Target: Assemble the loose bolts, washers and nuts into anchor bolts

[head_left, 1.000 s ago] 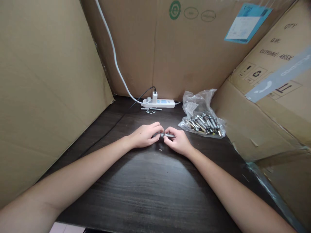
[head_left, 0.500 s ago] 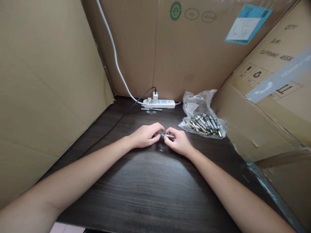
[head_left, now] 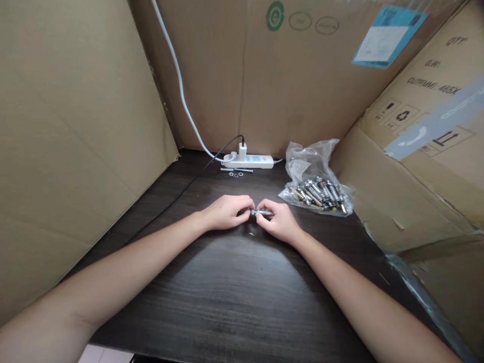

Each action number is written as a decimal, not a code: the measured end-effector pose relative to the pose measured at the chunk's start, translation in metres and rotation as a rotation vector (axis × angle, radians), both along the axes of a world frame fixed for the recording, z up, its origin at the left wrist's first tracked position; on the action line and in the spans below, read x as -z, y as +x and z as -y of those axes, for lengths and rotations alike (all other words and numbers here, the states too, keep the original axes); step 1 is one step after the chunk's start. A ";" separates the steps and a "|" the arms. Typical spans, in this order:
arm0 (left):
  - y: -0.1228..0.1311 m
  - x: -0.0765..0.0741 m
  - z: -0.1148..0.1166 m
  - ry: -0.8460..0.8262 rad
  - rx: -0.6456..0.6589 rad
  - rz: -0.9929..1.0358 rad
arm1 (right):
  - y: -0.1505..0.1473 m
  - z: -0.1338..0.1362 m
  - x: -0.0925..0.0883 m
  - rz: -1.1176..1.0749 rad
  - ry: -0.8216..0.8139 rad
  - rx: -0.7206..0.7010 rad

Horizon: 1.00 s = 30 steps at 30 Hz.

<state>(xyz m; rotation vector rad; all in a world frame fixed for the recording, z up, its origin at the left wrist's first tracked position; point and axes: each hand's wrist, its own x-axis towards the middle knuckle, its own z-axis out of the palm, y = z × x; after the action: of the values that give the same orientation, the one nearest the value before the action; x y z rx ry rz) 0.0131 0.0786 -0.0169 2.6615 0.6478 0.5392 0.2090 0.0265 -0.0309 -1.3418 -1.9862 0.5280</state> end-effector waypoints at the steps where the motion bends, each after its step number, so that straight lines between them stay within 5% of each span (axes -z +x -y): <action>1: 0.000 0.000 0.000 -0.002 0.000 -0.004 | 0.000 0.000 0.000 0.002 0.001 0.002; 12: -0.001 -0.003 0.002 0.006 -0.060 0.015 | 0.000 -0.001 0.000 -0.022 0.000 0.007; 19: -0.001 -0.004 0.002 0.188 0.006 -0.037 | 0.002 -0.003 0.001 -0.049 -0.016 0.010; 30: -0.001 0.001 -0.003 0.095 0.016 -0.038 | 0.001 -0.001 -0.001 -0.030 -0.022 0.013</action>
<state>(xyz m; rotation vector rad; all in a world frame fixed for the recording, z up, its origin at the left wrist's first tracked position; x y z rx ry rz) 0.0122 0.0814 -0.0176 2.7696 0.6252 0.5281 0.2097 0.0278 -0.0303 -1.3517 -1.9514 0.5628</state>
